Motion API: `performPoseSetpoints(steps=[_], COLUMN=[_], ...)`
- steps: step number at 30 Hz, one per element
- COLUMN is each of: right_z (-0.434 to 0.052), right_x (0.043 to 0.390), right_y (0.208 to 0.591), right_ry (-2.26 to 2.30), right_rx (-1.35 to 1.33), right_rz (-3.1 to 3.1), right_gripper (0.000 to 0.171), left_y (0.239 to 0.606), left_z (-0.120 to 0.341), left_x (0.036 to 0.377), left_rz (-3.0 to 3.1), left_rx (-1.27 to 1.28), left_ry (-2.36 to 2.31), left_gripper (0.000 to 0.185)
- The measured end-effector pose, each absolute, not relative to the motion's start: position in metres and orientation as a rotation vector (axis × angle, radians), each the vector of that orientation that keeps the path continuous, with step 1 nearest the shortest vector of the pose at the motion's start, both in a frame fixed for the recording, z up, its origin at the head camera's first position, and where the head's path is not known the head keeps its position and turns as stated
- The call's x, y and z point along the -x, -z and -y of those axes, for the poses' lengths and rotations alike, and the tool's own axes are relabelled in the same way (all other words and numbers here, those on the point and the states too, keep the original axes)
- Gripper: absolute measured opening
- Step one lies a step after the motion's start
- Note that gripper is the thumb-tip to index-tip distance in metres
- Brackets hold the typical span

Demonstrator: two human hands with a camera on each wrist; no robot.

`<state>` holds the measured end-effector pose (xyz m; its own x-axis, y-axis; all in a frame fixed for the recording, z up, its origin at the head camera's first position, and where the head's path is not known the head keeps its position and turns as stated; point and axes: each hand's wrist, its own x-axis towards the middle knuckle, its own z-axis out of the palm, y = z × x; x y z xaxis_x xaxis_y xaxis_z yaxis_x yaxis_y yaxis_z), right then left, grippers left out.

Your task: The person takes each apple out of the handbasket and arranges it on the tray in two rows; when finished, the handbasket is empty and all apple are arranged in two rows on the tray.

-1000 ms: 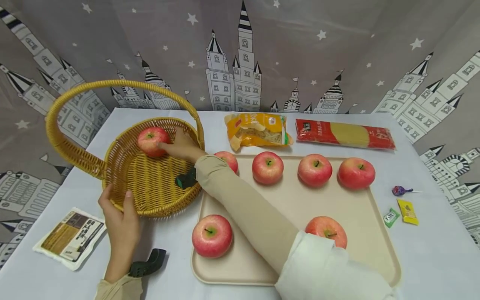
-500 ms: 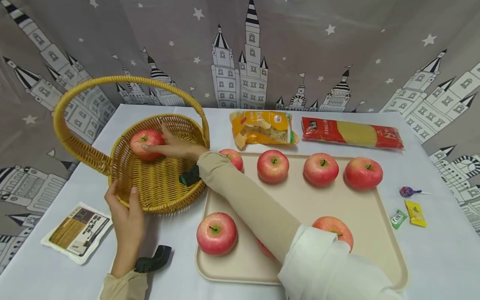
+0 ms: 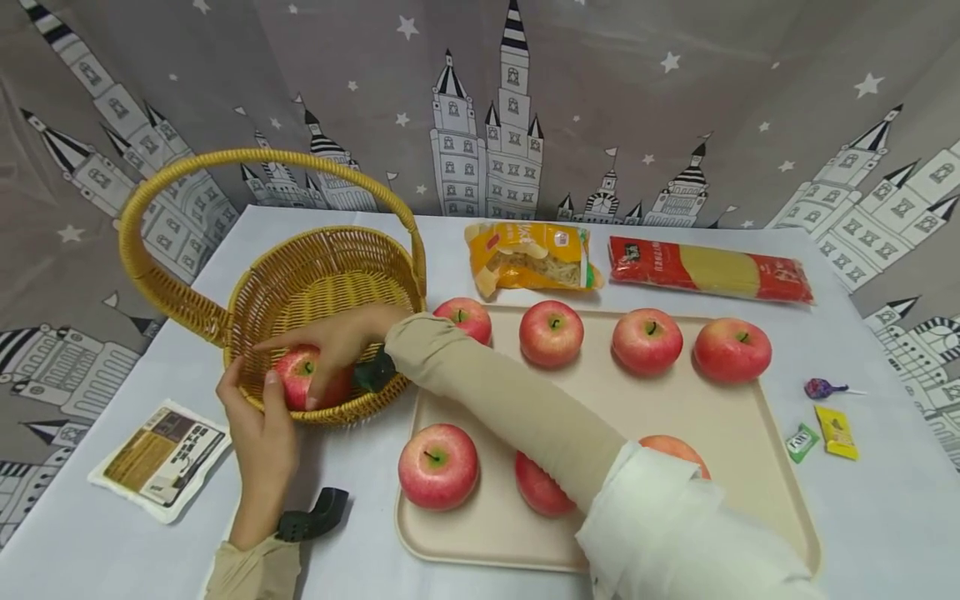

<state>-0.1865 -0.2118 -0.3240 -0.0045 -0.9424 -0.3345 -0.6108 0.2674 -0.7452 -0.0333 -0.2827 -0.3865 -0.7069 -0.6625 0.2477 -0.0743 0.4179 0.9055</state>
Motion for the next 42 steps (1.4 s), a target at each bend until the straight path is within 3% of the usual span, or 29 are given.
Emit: performPoseSetpoints(steps=[6,11,16,21,26,31,35,42], right_z=[0.191,0.141,0.042,-0.083,-0.201,-0.28,-0.3,-0.281], right_x=[0.186,0.19,0.195,0.184,0.146,0.088,0.066,0.052], right_y=[0.306,0.28,0.263,0.27,0.304,0.351,0.376,0.383], right_ry=[0.481,0.603,0.735,0.792,0.843,0.886,0.888,0.926], right_rx=[1.485,1.506,1.471,1.208,0.899,0.49,0.412,0.416], right_rz=[-1.777,-1.843,-1.962,-2.236,-2.498,-2.57,-2.614,-2.649], right_gripper=[0.072,0.059,0.054,0.048,0.05,0.056,0.06,0.07], left_y=[0.387,0.387,0.386,0.386,0.387,0.387,0.388,0.389], left_z=[0.285,0.286,0.287,0.286,0.285,0.284,0.286,0.29], left_x=[0.031,0.029,0.031,0.028,0.025,0.027,0.03,0.03], left_rz=[2.085,2.085,2.096,2.096,2.105,2.111,2.1,2.107], left_rx=[-0.616,-0.637,-0.62,-0.629,-0.629,-0.612,-0.602,-0.634], left_ry=[1.275,1.273,1.274,1.289,1.302,1.3,1.297,1.297], left_gripper=[0.05,0.05,0.051,0.05,0.05,0.051,0.05,0.051])
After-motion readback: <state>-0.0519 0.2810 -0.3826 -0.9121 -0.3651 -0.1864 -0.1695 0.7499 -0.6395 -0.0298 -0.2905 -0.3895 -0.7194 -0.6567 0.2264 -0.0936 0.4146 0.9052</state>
